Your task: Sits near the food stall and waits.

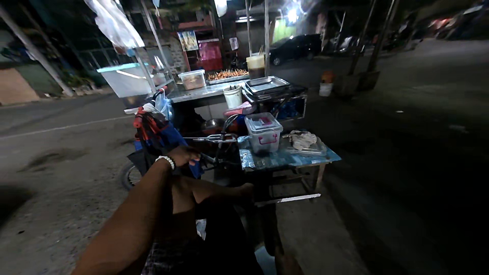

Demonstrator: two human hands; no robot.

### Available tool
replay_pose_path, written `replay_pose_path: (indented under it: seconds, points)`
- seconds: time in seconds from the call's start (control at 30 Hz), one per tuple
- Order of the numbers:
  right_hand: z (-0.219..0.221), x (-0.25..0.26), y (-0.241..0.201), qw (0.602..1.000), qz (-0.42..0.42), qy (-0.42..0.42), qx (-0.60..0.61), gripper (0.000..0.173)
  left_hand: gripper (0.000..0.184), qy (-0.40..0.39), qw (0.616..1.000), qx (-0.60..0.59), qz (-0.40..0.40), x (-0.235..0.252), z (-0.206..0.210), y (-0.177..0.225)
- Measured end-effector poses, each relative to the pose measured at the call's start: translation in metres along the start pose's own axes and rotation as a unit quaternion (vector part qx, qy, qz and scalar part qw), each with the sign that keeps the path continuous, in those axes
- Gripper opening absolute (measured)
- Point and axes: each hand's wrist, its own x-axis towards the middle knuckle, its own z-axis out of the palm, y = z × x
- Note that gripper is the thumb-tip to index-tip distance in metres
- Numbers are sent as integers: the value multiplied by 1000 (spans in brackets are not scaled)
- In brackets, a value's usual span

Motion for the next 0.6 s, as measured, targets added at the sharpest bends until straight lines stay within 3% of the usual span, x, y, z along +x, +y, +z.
replay_pose_path:
  seconds: [0.23,0.37,0.6]
  points:
    - [-5,-4,-1,1000,10,1,30,70,28,-7,1000,1,-15,0,-1,1]
    - [1,-3,3,999,-30,12,-14,63,29,-5,1000,1,-6,2,0,-3]
    - [2,-1,2,1000,3,2,-1,70,31,-17,1000,2,-6,0,2,0]
